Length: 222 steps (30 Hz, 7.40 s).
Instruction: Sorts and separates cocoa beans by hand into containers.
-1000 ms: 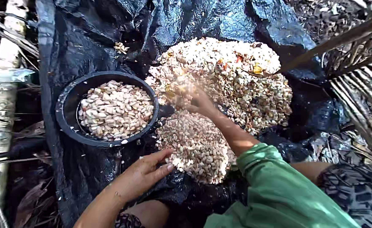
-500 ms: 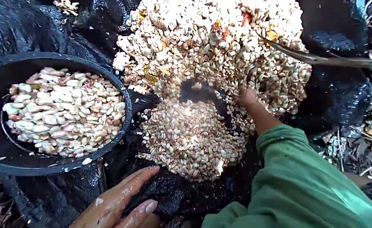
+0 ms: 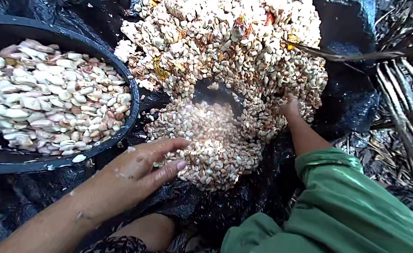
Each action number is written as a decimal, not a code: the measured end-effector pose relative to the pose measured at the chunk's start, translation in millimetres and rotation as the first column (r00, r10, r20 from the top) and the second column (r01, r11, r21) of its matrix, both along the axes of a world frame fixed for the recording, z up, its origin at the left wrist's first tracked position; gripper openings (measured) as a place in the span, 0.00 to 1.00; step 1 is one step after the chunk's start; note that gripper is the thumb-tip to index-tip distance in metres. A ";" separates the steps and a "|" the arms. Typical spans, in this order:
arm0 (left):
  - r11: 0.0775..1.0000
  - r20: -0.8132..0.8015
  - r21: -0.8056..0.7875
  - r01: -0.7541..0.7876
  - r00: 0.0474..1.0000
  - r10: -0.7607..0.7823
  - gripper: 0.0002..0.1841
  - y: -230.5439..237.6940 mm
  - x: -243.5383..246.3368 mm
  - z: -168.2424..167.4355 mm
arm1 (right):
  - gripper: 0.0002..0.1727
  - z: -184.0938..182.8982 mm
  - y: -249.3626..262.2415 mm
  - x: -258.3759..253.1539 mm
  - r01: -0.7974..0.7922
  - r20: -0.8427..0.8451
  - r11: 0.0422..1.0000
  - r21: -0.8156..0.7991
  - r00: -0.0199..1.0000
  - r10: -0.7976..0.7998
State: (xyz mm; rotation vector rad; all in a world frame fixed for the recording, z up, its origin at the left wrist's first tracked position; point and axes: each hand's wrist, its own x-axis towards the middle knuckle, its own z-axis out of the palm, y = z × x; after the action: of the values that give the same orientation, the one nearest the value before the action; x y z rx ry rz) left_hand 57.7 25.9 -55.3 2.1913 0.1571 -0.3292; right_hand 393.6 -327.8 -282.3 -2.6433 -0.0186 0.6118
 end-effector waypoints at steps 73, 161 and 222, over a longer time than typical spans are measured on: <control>0.409 -0.234 -0.866 -0.287 0.956 0.175 0.37 21.3 -7.9 -79.8 | 0.52 153.6 243.3 -239.6 -0.157 0.010 0.201 0.967 0.811 0.585; 0.830 -0.341 -0.344 -0.438 0.882 0.325 0.11 40.2 -22.8 -99.0 | 0.13 46.3 173.4 -188.1 -0.422 -0.170 0.656 0.626 0.747 0.643; 0.553 -0.330 -0.631 -0.545 0.833 0.444 0.11 44.9 -32.8 -99.7 | 0.23 99.4 271.2 -232.8 -0.217 -0.169 0.412 0.885 0.675 0.718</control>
State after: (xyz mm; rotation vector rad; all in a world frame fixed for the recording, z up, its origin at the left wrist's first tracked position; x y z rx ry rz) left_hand 25.0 70.8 -155.0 1.2657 0.6171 -0.1619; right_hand 160.8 -56.6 -182.9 -1.4175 -0.7785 1.1806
